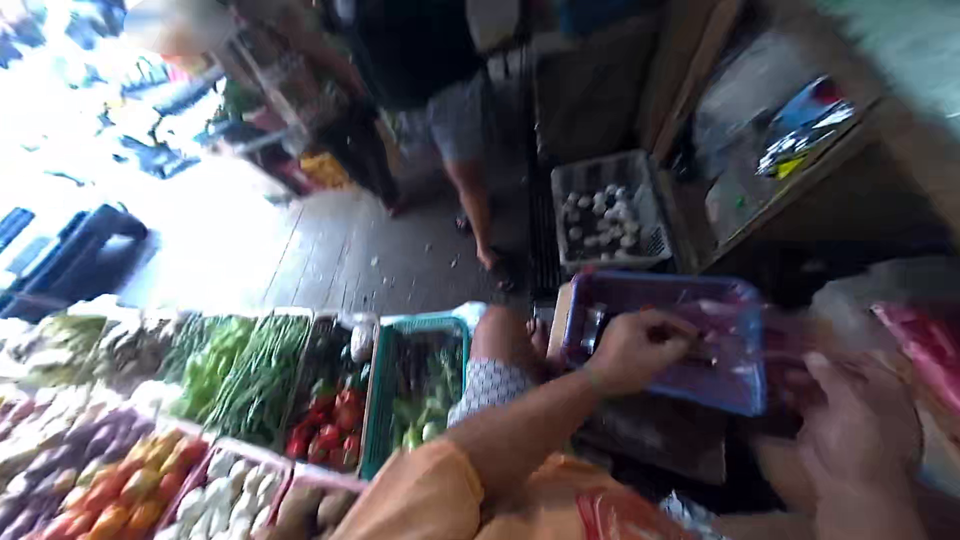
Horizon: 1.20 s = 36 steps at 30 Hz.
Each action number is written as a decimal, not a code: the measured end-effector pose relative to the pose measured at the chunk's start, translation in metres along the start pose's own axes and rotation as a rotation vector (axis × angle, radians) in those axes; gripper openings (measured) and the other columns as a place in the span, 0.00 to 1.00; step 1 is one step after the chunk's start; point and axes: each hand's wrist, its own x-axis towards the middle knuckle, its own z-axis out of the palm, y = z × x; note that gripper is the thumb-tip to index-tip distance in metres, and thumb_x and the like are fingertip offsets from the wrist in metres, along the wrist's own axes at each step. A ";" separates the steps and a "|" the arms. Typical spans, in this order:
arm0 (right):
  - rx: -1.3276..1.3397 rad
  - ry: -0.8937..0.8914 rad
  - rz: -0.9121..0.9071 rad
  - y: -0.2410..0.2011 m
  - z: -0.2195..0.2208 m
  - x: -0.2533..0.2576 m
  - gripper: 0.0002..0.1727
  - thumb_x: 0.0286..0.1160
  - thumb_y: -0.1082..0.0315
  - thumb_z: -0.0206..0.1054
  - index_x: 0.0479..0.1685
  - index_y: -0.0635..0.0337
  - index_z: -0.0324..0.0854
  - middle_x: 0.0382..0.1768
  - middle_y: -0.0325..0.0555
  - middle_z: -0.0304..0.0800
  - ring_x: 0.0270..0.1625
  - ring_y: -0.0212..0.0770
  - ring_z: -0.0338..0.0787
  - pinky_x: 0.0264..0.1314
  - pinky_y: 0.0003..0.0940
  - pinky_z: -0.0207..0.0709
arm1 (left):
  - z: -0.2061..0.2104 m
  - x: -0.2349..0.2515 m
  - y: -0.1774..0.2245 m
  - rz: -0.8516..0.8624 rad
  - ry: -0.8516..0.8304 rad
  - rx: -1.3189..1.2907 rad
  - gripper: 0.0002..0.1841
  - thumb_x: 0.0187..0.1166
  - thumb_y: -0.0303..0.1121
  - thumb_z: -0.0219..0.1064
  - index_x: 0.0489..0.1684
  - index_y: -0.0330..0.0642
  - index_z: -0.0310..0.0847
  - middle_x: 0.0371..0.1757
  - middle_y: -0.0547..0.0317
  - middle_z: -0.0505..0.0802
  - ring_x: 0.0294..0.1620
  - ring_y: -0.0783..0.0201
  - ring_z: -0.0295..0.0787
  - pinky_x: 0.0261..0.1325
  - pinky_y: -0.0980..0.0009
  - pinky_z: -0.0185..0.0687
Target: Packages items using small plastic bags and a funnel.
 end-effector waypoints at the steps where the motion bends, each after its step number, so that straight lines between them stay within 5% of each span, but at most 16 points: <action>1: 0.018 0.054 -0.065 -0.008 -0.002 0.000 0.23 0.83 0.68 0.58 0.73 0.64 0.64 0.37 0.31 0.76 0.27 0.22 0.79 0.28 0.20 0.78 | -0.005 0.002 0.002 0.001 -0.023 0.020 0.09 0.80 0.23 0.67 0.50 0.29 0.89 0.46 0.47 0.95 0.46 0.63 0.92 0.56 0.63 0.88; 4: 0.149 0.012 -0.196 -0.023 -0.009 -0.003 0.11 0.82 0.72 0.56 0.58 0.58 0.73 0.26 0.24 0.80 0.18 0.21 0.75 0.19 0.17 0.73 | -0.007 0.007 0.007 -0.012 -0.167 0.148 0.09 0.81 0.27 0.68 0.49 0.31 0.90 0.45 0.49 0.95 0.46 0.63 0.93 0.57 0.61 0.87; 6: 0.085 -0.175 -0.264 -0.024 -0.013 -0.010 0.16 0.80 0.72 0.57 0.64 0.61 0.75 0.41 0.31 0.89 0.23 0.22 0.78 0.22 0.19 0.74 | -0.002 0.009 0.014 0.041 -0.299 0.293 0.10 0.83 0.29 0.66 0.49 0.31 0.90 0.46 0.47 0.95 0.49 0.59 0.92 0.61 0.59 0.86; 8: -0.048 -0.428 -0.206 -0.021 -0.012 -0.013 0.26 0.78 0.71 0.58 0.77 0.64 0.71 0.61 0.43 0.87 0.33 0.28 0.83 0.28 0.25 0.77 | 0.001 0.013 0.020 0.148 -0.385 0.399 0.10 0.84 0.29 0.65 0.48 0.32 0.91 0.48 0.46 0.94 0.52 0.57 0.91 0.63 0.57 0.85; 10: -0.048 -0.533 -0.088 -0.009 -0.006 -0.016 0.21 0.76 0.71 0.62 0.68 0.62 0.79 0.51 0.42 0.91 0.29 0.29 0.84 0.25 0.25 0.78 | 0.003 0.017 0.024 0.228 -0.386 0.402 0.09 0.82 0.27 0.66 0.46 0.32 0.91 0.47 0.46 0.94 0.50 0.58 0.92 0.61 0.59 0.86; 12: -0.045 -0.515 -0.046 -0.006 -0.003 -0.018 0.10 0.74 0.73 0.65 0.50 0.63 0.86 0.34 0.39 0.90 0.23 0.28 0.81 0.23 0.23 0.76 | 0.003 0.021 0.027 0.234 -0.367 0.363 0.07 0.79 0.25 0.68 0.45 0.32 0.91 0.47 0.47 0.94 0.49 0.59 0.92 0.59 0.61 0.87; 15: -0.100 -0.436 -0.084 -0.008 0.000 -0.019 0.05 0.73 0.73 0.66 0.38 0.62 0.88 0.26 0.37 0.88 0.22 0.27 0.81 0.25 0.23 0.77 | 0.003 0.024 0.028 0.145 -0.364 0.281 0.09 0.78 0.25 0.69 0.50 0.33 0.91 0.50 0.48 0.93 0.49 0.61 0.91 0.59 0.63 0.87; 17: -0.154 -0.390 -0.116 -0.007 0.004 -0.020 0.05 0.74 0.73 0.67 0.38 0.63 0.88 0.25 0.38 0.88 0.23 0.28 0.83 0.29 0.25 0.81 | 0.003 0.024 0.025 0.066 -0.365 0.237 0.10 0.81 0.27 0.68 0.52 0.33 0.91 0.51 0.49 0.93 0.50 0.62 0.91 0.60 0.63 0.87; 23: -0.321 -0.450 -0.112 -0.001 0.017 -0.021 0.11 0.83 0.70 0.60 0.37 0.66 0.85 0.26 0.43 0.88 0.23 0.33 0.85 0.30 0.32 0.83 | 0.000 0.025 -0.006 0.008 -0.349 0.278 0.18 0.89 0.39 0.59 0.38 0.31 0.86 0.31 0.50 0.88 0.33 0.59 0.85 0.44 0.57 0.81; 27: -0.324 -0.436 -0.079 0.009 0.018 -0.018 0.05 0.75 0.74 0.68 0.42 0.68 0.86 0.31 0.43 0.88 0.27 0.31 0.83 0.34 0.31 0.82 | -0.015 0.031 -0.029 -0.007 -0.388 0.044 0.10 0.81 0.31 0.69 0.46 0.31 0.88 0.41 0.52 0.94 0.41 0.65 0.91 0.53 0.63 0.88; 30: -0.379 -0.383 -0.091 0.017 0.027 -0.009 0.06 0.72 0.71 0.72 0.40 0.67 0.88 0.31 0.44 0.89 0.30 0.33 0.84 0.38 0.33 0.82 | -0.024 0.041 -0.042 -0.036 -0.340 0.065 0.13 0.81 0.37 0.70 0.36 0.33 0.87 0.31 0.57 0.90 0.32 0.67 0.85 0.43 0.64 0.82; 33: -0.466 -0.316 -0.119 0.015 0.049 -0.003 0.11 0.77 0.62 0.71 0.40 0.62 0.91 0.31 0.44 0.90 0.30 0.37 0.86 0.37 0.40 0.85 | -0.031 0.052 -0.052 0.008 -0.258 -0.113 0.10 0.78 0.33 0.72 0.39 0.32 0.89 0.34 0.55 0.93 0.35 0.67 0.89 0.44 0.65 0.88; 36: -0.432 -0.255 -0.004 0.007 0.069 -0.005 0.14 0.83 0.61 0.65 0.46 0.62 0.91 0.34 0.42 0.90 0.31 0.32 0.85 0.38 0.34 0.83 | -0.031 0.059 -0.063 -0.010 -0.281 -0.276 0.07 0.75 0.27 0.72 0.43 0.31 0.89 0.41 0.55 0.95 0.41 0.66 0.92 0.50 0.65 0.90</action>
